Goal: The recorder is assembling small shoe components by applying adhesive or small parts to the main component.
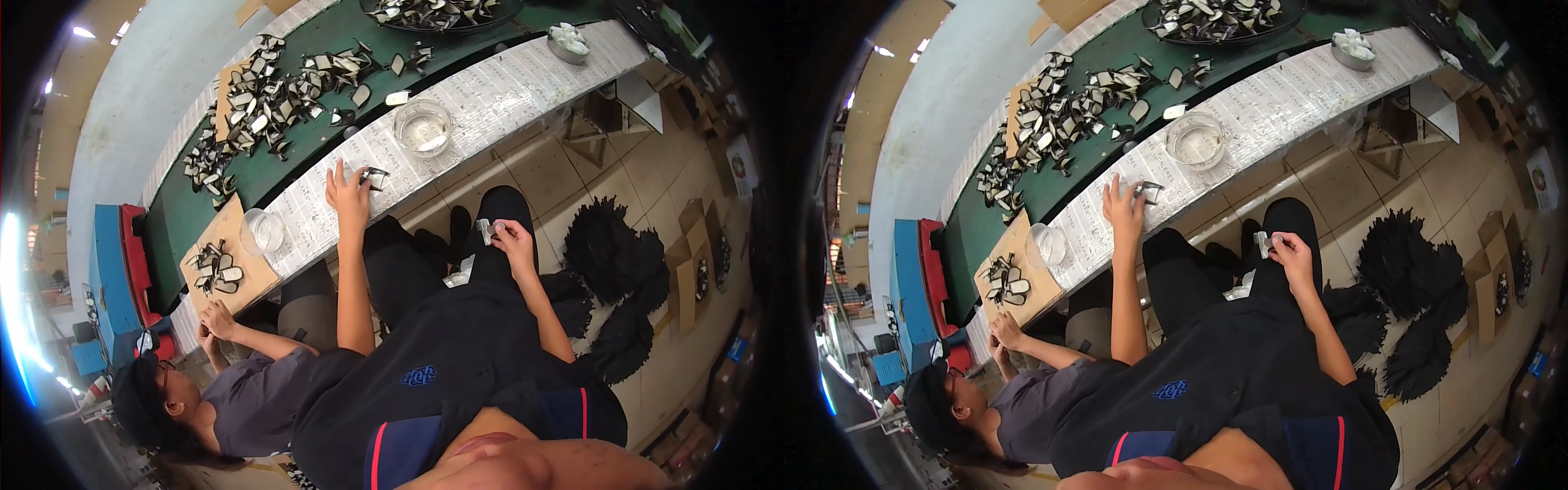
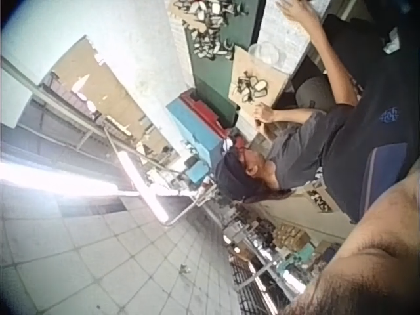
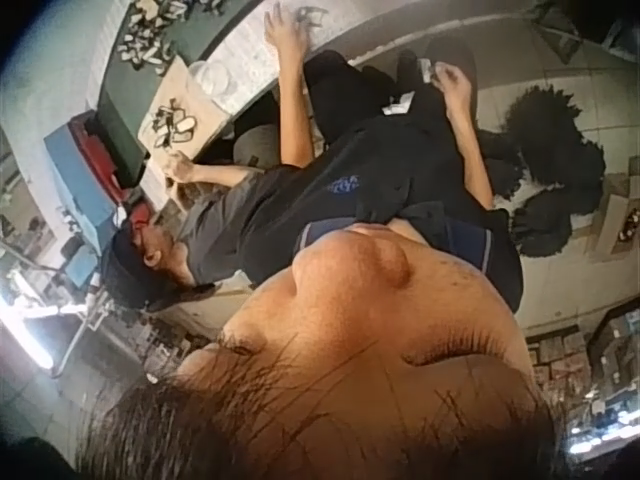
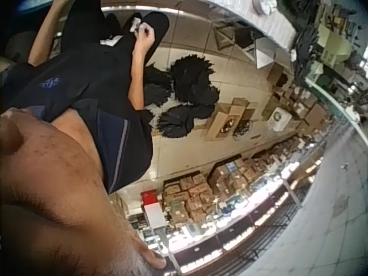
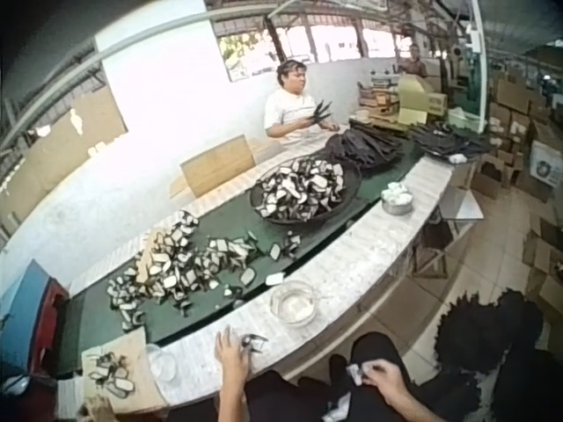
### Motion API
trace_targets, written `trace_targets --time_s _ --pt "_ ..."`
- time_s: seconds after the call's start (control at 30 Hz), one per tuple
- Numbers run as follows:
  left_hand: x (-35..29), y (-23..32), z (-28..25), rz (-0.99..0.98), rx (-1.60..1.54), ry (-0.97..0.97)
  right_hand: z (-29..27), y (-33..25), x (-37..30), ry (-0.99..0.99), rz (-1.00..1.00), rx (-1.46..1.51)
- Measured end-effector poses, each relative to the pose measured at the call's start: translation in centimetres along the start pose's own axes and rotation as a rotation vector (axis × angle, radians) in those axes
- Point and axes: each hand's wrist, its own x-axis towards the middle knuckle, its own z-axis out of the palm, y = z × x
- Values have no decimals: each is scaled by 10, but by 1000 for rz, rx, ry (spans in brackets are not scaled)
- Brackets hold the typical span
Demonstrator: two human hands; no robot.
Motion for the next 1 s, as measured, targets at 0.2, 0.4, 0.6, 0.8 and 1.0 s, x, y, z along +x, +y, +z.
trace_targets --time_s 0.2,0.4,0.6,0.8,1.0 --pt "-13 16 -10 -120 -395 -25 34 -43 -5 -70 -59 -11" --pt "-64 57 -33 -516 -1107 -97 71 -89 -23 -241 -206 -73" --pt "-90 91 -47 -844 -1550 -229 96 -117 -48 -237 -453 -291" --pt "-107 100 -46 -854 -1636 -356 104 -129 -65 -307 -1133 -877" --pt "-105 116 -56 -886 -1753 -420 104 -122 -67 -362 -1185 -934"
